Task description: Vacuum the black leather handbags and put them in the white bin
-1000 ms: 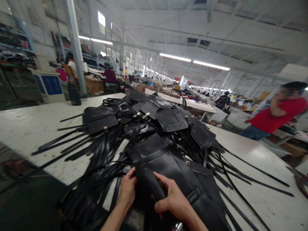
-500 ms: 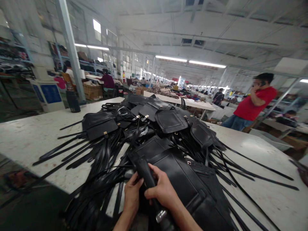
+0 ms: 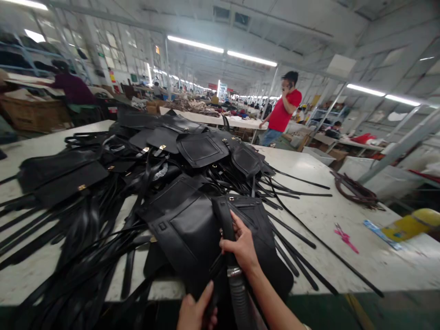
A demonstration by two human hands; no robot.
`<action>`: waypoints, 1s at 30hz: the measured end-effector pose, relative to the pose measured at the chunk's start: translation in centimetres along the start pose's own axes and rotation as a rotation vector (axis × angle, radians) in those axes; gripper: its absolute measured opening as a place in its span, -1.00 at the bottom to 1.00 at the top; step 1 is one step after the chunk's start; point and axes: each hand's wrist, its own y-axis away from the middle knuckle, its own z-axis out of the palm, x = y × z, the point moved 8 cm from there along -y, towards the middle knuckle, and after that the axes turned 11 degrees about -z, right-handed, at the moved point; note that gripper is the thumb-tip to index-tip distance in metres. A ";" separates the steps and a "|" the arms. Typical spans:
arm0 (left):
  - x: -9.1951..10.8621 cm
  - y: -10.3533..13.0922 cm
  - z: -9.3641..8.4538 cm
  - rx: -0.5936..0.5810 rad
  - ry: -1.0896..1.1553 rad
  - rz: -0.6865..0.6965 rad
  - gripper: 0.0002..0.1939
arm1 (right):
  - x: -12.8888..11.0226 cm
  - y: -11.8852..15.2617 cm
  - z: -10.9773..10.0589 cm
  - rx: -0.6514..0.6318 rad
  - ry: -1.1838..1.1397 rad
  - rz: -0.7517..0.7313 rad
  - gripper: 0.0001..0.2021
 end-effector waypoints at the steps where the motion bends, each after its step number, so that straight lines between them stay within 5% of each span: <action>1: 0.8 0.0 0.8 -0.029 -0.029 -0.024 -0.54 | -0.5 0.4 -1.1 0.016 0.003 -0.001 -0.15; 6: 7.2 0.4 2.1 -0.006 0.125 0.170 -0.58 | -3.9 3.0 -6.7 0.098 0.089 -0.011 -0.15; 10: 8.4 0.3 2.3 -0.045 0.106 0.210 -0.58 | -5.1 5.6 -9.4 0.092 0.119 0.064 -0.13; 15: 6.9 -0.5 1.4 -0.112 0.103 0.121 -0.61 | -4.6 8.3 -9.0 0.009 0.057 0.211 -0.10; 24: 6.0 -1.4 0.6 -0.010 0.060 0.126 -0.54 | -2.4 9.6 -4.3 -0.149 -0.060 0.440 -0.12; 27: 6.3 -1.5 0.2 0.041 0.022 0.182 -0.53 | -2.1 8.5 -4.4 -0.096 -0.040 0.393 -0.11; 30: 6.3 -1.9 -0.3 0.050 0.039 0.232 -0.54 | -3.4 7.1 -6.8 0.055 -0.011 0.270 -0.14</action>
